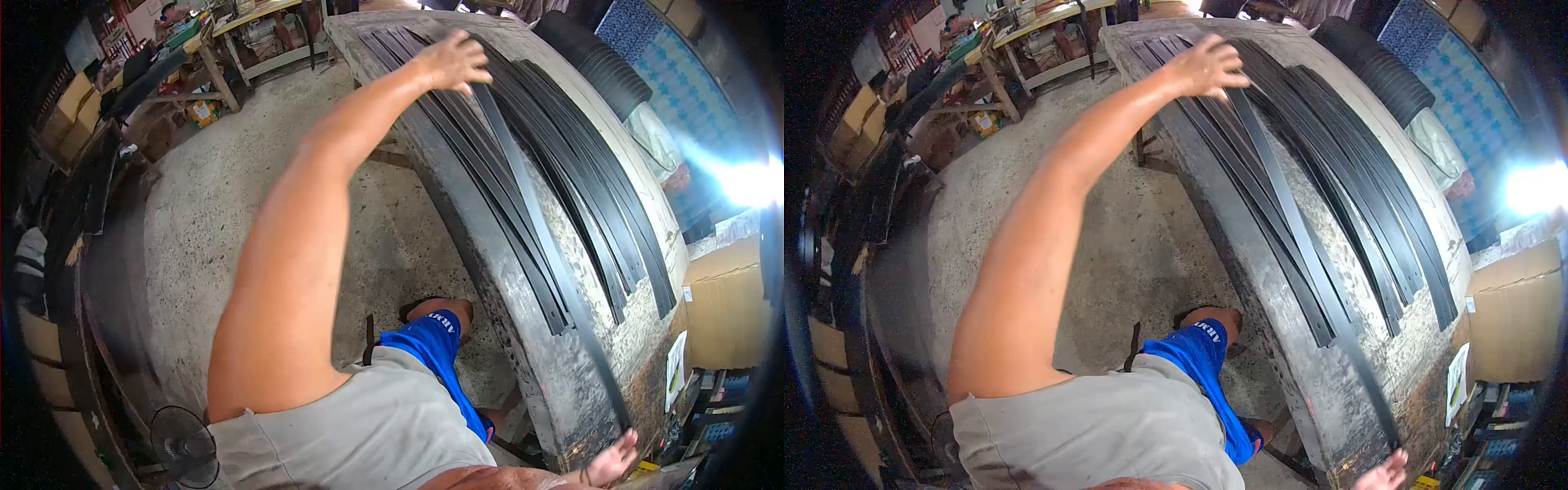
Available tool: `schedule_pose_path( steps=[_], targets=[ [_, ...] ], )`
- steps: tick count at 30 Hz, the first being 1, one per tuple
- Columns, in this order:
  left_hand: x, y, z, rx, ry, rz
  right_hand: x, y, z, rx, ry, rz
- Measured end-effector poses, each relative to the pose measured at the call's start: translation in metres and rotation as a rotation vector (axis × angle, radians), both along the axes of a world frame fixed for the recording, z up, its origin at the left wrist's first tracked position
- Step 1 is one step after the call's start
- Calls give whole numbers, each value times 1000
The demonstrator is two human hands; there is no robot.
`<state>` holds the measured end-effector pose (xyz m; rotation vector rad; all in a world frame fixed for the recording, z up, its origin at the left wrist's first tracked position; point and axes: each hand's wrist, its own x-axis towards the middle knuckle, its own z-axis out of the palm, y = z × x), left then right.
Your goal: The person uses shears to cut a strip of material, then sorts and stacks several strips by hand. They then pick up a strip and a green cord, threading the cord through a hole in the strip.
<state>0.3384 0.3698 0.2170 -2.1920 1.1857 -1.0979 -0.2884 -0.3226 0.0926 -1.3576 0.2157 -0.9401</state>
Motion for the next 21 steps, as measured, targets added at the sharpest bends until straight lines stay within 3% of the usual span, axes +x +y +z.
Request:
schedule_pose_path(
  steps=[1, 2, 3, 4, 5, 10, 13, 17, 19, 21],
  targets=[
    [15, 7, -14, -68, -68, 161, 56, 72, 34, 296, -178, 443],
    [14, -1, -27, -73, -4, 372, 91, 100, 36, 265, -186, 455],
    [7, -12, -39, -78, 63, 583, 126, 134, 46, 442, -60, 7],
    [-3, -28, -45, -67, 323, 550, 144, 141, 38, 360, -132, 209],
    [-9, -48, -55, 8, 524, 479, 157, 137, 25, 339, -137, 247],
    [-84, -156, -130, -142, 643, -258, 177, 153, 30, 319, -62, 104],
    [-142, -220, -140, -176, 911, -428, 170, 148, 28, 327, -82, 166],
    [-196, -290, -161, -382, 805, -692, 162, 155, 31, 343, -113, 199],
    [-210, -320, -166, -423, 932, -779, 156, 167, 39, 358, -118, 193],
    [-225, -331, -161, -495, 869, -844, 151, 191, 54, 373, -128, 162]
  ],
)
